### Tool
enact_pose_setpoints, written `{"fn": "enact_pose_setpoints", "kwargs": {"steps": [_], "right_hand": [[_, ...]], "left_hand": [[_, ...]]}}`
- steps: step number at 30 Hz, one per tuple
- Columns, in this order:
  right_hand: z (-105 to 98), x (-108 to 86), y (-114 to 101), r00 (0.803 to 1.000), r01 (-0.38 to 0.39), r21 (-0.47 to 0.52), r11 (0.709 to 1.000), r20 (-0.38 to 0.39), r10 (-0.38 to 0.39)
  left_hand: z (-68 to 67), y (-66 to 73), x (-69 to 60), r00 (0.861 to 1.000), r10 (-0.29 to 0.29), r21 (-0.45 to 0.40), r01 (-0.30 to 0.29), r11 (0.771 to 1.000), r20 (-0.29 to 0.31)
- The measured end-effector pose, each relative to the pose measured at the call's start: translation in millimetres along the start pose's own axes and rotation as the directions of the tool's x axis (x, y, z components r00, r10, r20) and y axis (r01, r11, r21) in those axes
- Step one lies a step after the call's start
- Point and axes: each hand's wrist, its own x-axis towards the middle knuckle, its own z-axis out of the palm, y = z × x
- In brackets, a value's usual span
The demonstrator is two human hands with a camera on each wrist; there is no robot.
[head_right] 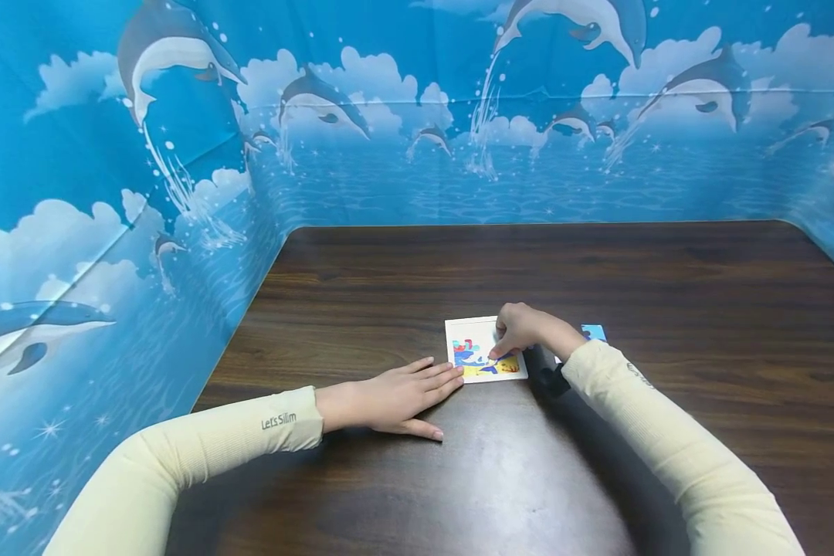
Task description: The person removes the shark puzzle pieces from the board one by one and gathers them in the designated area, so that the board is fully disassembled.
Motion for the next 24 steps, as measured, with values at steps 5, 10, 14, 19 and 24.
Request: {"fn": "enact_pose_setpoints", "kwargs": {"steps": [5,10,14,19,24], "right_hand": [[-3,0.1,1,1.0,0.001,0.006,1.0,0.031,-0.002],[-6,4.5,-2,0.999,0.047,-0.021,0.999,0.014,-0.047],[-5,11.1,-13,0.98,0.177,-0.053,0.983,-0.079,-0.181],[3,18.1,-26,0.954,0.277,-0.04,0.96,-0.104,-0.28],[8,22.3,-29,0.948,0.296,-0.05,0.954,-0.104,-0.299]], "left_hand": [[4.4,-7.7,1.9,0.999,0.041,0.039,-0.04,0.998,-0.034],[3.9,-12.0,4.6,0.998,0.068,0.021,-0.068,0.997,-0.015],[0.5,-13.4,4.6,0.998,0.069,0.016,-0.069,0.997,0.009],[-1.3,-13.7,4.9,0.997,0.076,0.02,-0.076,0.997,0.016],[-2.3,-13.6,4.9,0.996,0.082,0.002,-0.082,0.997,0.023]]}}
